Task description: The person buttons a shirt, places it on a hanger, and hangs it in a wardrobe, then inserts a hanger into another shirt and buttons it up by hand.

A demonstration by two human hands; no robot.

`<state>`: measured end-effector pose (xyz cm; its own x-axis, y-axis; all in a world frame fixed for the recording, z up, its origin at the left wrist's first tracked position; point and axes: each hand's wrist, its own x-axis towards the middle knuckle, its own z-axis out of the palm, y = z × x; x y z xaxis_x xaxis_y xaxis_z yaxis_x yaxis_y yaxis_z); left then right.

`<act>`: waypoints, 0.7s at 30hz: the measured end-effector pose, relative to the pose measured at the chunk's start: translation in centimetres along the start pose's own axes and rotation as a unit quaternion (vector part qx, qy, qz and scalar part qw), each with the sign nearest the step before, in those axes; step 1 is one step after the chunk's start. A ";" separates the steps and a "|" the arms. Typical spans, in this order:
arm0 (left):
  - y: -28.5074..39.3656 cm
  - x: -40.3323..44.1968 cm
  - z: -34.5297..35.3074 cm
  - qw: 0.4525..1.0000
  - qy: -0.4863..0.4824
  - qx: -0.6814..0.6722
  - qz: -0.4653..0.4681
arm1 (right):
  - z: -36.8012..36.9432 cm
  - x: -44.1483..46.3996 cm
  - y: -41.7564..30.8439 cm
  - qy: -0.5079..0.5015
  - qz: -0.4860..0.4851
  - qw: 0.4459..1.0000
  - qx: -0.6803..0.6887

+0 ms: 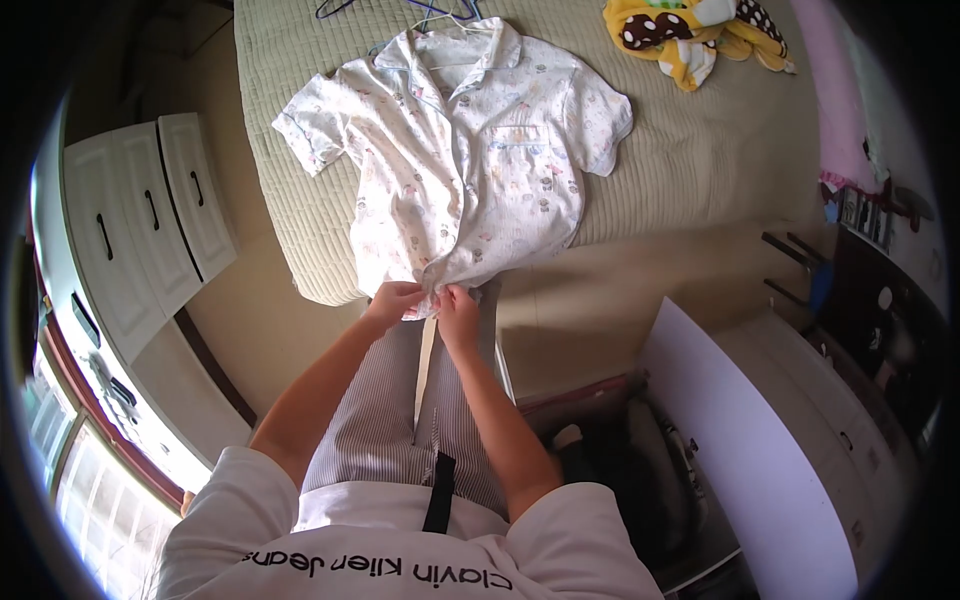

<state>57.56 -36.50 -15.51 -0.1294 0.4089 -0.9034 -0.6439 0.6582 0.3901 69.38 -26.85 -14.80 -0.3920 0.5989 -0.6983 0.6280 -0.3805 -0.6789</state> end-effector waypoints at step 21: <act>-1.7 -0.5 -0.5 0.997 -0.031 0.048 0.058 | 0.4 -0.9 -2.1 0.013 -0.120 0.947 -0.298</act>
<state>58.36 -38.12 -15.76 -0.1499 0.5225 -0.8393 -0.5516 0.6604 0.5096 68.13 -26.87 -12.87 -0.5604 0.6377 -0.5285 0.7935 0.2304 -0.5633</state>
